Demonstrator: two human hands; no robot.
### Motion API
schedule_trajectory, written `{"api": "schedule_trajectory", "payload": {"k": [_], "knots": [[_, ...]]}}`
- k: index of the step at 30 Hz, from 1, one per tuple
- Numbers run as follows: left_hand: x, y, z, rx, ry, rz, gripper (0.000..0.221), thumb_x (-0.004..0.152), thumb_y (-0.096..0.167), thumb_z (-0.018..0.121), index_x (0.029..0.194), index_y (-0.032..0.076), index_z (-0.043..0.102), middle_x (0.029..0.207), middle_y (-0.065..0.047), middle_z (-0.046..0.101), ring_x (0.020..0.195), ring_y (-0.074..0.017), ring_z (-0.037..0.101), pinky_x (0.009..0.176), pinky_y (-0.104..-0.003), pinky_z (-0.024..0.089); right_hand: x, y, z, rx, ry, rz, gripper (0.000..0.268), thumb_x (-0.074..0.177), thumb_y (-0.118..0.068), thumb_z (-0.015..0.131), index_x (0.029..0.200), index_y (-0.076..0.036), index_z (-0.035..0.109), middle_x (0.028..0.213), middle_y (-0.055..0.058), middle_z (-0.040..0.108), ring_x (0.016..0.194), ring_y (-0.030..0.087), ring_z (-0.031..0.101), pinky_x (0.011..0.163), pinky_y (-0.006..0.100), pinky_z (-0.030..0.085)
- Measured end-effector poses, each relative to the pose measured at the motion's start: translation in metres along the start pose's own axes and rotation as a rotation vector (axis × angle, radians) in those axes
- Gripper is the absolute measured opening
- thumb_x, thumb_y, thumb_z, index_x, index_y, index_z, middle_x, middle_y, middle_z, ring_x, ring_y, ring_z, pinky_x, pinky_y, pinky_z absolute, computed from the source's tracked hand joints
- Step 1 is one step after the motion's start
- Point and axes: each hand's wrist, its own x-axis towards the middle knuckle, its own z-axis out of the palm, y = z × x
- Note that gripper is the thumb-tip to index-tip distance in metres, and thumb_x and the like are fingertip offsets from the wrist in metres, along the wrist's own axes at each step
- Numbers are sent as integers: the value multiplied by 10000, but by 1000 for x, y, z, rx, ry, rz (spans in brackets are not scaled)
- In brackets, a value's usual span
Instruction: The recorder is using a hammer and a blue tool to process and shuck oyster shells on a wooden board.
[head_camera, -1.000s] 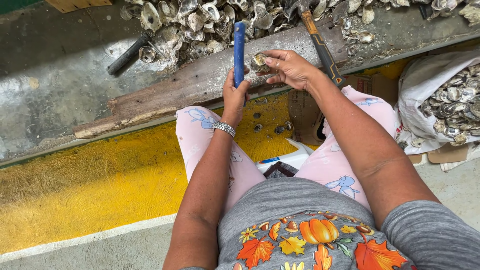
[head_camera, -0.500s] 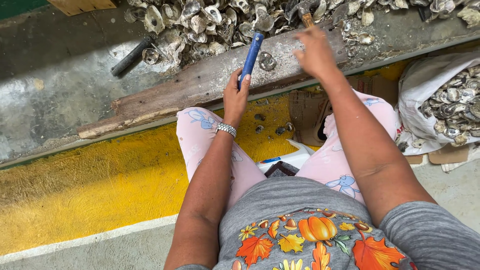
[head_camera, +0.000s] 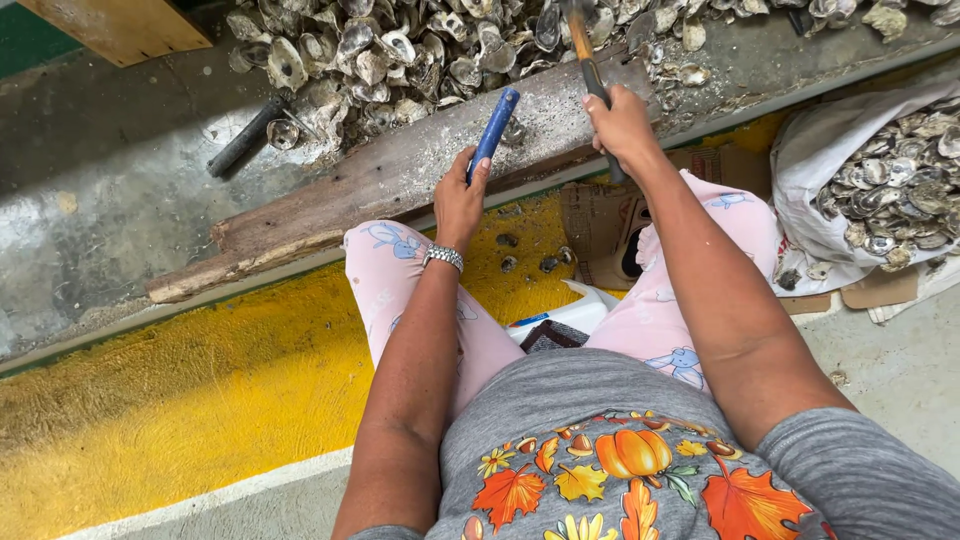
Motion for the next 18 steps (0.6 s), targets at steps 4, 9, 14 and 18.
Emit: {"api": "schedule_trajectory", "payload": {"k": [4,9,14,18], "knots": [[1,4,0,0,-25,-14,516,989,527,565,1353,170,642,727,-37,710,616,-157,663,587,-373,510,-66,-62,-23,137,-71,-157,256,1027,-244,636,1192,-60,572,732,-20,546,515,63,520,436,251,457],[-6,36,-17,102,-74,-83,490,982,505,537,1361,212,638,666,-41,698,588,-191,677,574,-407,516,-141,-86,-41,222,-83,-636,377,1151,-263,498,1418,3,513,881,6,606,676,72,617,578,224,526],[-1,35,-7,264,12,50,457,1004,478,552,1364,210,639,691,-93,715,617,-261,707,588,-435,523,-176,-85,-39,146,53,-772,406,1159,-302,451,1408,14,504,841,25,607,656,79,611,578,230,529],[-15,47,-12,349,11,79,431,1023,444,552,1378,206,611,708,-117,725,610,-297,716,582,-447,534,-186,-71,-28,243,82,-816,364,1178,-317,435,1337,7,477,849,13,590,654,71,580,572,232,505]]}}
